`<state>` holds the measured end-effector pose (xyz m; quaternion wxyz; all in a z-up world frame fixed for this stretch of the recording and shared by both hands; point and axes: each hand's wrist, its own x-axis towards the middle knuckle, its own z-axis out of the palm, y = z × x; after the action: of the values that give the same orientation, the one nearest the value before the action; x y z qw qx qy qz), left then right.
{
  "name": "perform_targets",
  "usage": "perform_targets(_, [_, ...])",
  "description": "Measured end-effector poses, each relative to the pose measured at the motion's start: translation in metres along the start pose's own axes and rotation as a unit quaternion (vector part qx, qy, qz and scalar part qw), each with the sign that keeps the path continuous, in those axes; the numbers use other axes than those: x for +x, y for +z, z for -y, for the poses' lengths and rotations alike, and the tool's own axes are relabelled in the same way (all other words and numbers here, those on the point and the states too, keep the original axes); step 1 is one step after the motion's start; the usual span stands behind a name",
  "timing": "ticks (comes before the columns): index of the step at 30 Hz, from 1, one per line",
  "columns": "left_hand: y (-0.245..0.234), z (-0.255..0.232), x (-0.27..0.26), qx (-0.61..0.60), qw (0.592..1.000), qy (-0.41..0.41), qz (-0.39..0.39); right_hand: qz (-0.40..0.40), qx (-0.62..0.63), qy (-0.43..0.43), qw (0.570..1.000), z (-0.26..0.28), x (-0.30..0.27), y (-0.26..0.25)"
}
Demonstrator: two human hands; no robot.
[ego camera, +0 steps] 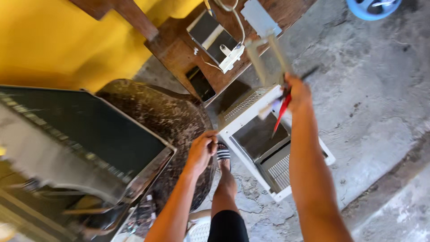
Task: The person disassembles a refrigerator compressor unit, removes a metal bracket using a screwdriver, cleans the bracket with a brush, and then reassembles the unit by reconnecting wires and securing components.
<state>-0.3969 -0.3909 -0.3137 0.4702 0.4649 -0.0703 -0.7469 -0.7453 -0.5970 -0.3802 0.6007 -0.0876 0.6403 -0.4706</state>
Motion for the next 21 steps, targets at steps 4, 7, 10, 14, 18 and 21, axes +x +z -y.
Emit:
perform_targets(4, [-0.022,0.019,0.015,0.03,0.998,-0.028,-0.052,-0.029,-0.064,0.009,0.998,0.004,0.133,0.025])
perform_targets(7, [-0.033,0.036,0.008,0.051,0.993,-0.059,-0.089,-0.032,-0.07,0.035,0.996,-0.008,0.203,0.038])
perform_targets(10, [-0.045,0.053,-0.007,0.156,0.987,-0.01,-0.024,-0.017,-0.084,0.074,0.994,-0.023,0.257,0.044])
perform_targets(14, [-0.056,0.073,-0.026,0.122,0.982,-0.063,-0.132,-0.007,-0.061,0.116,0.991,-0.038,0.307,0.047])
perform_targets(18, [-0.072,0.097,-0.054,0.3,0.927,0.026,-0.226,0.055,-0.131,0.125,0.982,-0.046,0.328,0.048])
perform_targets(21, [-0.082,0.1,-0.065,0.456,0.837,0.109,-0.283,0.074,-0.151,0.1,0.981,-0.034,0.336,0.056])
